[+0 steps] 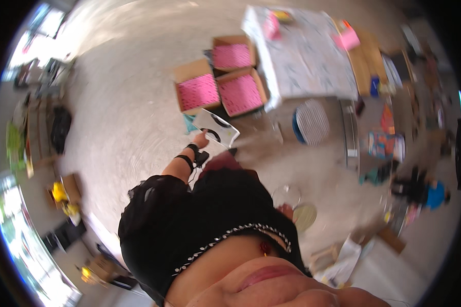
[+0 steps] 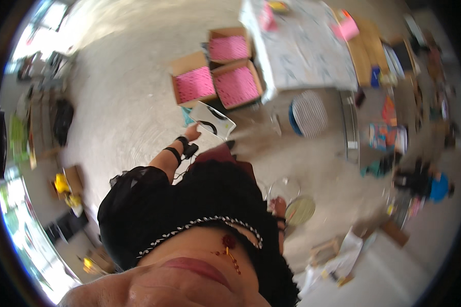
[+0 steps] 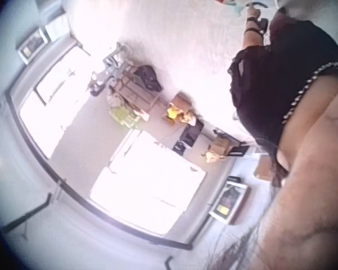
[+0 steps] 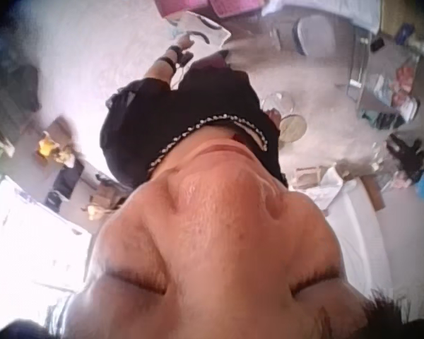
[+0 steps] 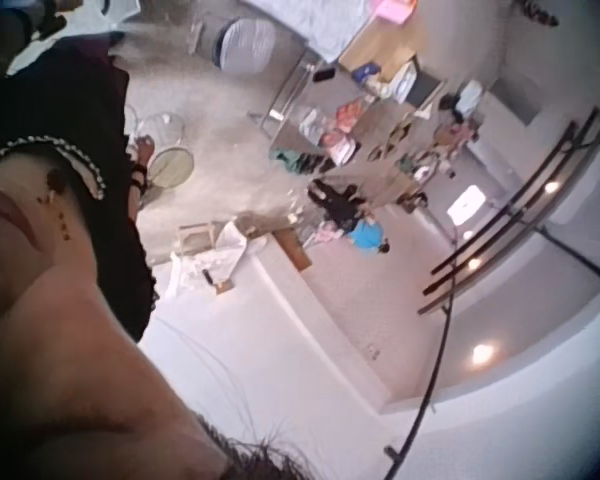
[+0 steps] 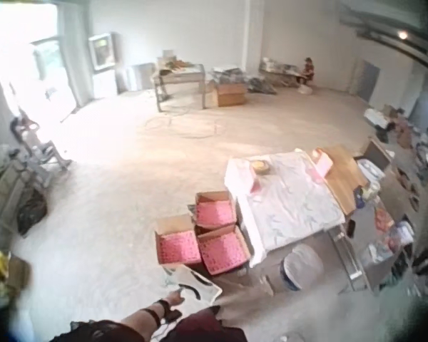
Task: Organizing pink caps into boxes and using glue sticks.
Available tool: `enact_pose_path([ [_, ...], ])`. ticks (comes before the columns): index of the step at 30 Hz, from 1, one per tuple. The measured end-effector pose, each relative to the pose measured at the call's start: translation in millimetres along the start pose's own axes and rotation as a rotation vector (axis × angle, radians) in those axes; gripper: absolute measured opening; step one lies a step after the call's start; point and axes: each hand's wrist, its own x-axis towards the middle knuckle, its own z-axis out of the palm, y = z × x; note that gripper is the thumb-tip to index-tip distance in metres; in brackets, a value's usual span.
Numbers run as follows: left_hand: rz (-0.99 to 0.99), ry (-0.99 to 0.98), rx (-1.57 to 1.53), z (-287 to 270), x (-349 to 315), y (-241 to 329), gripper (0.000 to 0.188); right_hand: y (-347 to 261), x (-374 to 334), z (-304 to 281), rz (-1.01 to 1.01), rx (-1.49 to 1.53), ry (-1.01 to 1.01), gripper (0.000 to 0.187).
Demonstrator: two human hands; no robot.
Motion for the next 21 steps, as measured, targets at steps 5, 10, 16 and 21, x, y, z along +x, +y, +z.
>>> enact_pose_path([
  [5,-0.001,-0.038,-0.056,-8,-9,51,0.065,68,19,-12,0.383,0.65,0.118,0.026],
  [10,-0.049,0.126,-0.051,-29,-42,61,0.066,46,107,-52,0.314,0.543,-0.026,0.029],
  [16,-0.088,0.169,-0.051,-23,-67,81,0.066,-20,125,-75,0.273,0.471,-0.042,0.034],
  [21,-0.136,0.157,-0.05,-9,-78,86,0.068,-93,144,-94,0.335,0.395,-0.004,0.039],
])
